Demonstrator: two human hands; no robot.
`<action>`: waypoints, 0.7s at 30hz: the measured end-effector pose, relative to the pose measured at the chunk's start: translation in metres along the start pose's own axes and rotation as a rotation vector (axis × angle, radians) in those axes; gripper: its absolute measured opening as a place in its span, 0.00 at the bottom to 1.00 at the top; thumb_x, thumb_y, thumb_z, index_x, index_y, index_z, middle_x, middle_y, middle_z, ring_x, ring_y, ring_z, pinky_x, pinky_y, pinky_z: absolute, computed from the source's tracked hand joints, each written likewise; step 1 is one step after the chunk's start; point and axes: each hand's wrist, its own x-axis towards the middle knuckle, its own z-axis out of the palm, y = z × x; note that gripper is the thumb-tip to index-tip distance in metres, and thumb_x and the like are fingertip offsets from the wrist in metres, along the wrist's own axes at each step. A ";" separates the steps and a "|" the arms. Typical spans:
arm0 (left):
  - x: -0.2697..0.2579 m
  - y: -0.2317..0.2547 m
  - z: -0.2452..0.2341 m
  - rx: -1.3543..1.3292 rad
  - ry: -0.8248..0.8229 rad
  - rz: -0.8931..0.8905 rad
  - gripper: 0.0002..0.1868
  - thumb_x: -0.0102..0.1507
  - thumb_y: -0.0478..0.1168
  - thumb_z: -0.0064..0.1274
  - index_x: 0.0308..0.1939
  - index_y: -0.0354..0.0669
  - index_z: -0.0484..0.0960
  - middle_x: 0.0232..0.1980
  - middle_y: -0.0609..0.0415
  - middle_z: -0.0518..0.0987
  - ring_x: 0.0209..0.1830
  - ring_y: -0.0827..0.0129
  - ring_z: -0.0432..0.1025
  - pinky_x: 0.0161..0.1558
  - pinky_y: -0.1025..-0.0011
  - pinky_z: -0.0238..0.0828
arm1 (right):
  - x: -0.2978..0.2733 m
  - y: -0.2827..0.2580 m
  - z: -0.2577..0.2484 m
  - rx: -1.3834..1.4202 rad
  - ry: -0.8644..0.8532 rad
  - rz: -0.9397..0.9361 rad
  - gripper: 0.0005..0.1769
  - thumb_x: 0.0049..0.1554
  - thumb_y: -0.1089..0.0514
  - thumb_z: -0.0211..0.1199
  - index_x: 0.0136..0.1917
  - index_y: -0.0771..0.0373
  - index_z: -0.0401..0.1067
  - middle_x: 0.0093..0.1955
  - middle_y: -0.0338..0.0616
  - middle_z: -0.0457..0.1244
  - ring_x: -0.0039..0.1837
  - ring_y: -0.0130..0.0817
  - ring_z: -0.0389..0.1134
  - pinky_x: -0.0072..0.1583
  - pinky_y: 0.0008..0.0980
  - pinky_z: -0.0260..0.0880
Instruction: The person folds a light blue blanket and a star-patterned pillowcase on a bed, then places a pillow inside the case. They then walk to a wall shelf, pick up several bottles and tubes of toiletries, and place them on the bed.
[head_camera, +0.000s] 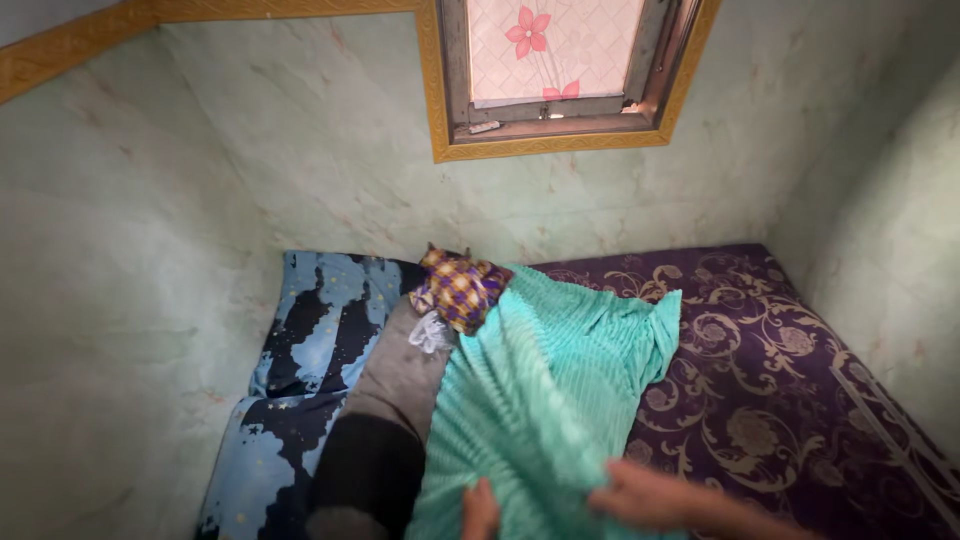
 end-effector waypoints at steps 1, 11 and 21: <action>-0.007 0.010 0.011 -0.059 0.004 0.079 0.24 0.65 0.51 0.41 0.43 0.30 0.78 0.42 0.33 0.81 0.44 0.47 0.76 0.49 0.52 0.73 | -0.010 -0.001 -0.015 -0.104 0.039 0.045 0.33 0.57 0.41 0.56 0.70 0.60 0.65 0.55 0.55 0.68 0.50 0.43 0.72 0.53 0.43 0.75; -0.119 0.237 0.063 0.037 -0.113 0.617 0.23 0.66 0.50 0.43 0.46 0.28 0.76 0.42 0.28 0.80 0.45 0.37 0.74 0.49 0.51 0.70 | 0.012 -0.001 -0.003 -0.330 0.347 -0.720 0.75 0.36 0.58 0.82 0.81 0.61 0.32 0.82 0.61 0.36 0.82 0.52 0.39 0.72 0.45 0.56; -0.121 0.167 -0.061 0.148 0.136 0.849 0.34 0.57 0.58 0.57 0.59 0.41 0.70 0.59 0.39 0.69 0.57 0.46 0.70 0.57 0.53 0.68 | 0.103 -0.028 0.001 0.439 0.249 -0.316 0.23 0.59 0.55 0.56 0.65 0.64 0.72 0.60 0.47 0.71 0.60 0.39 0.72 0.60 0.40 0.72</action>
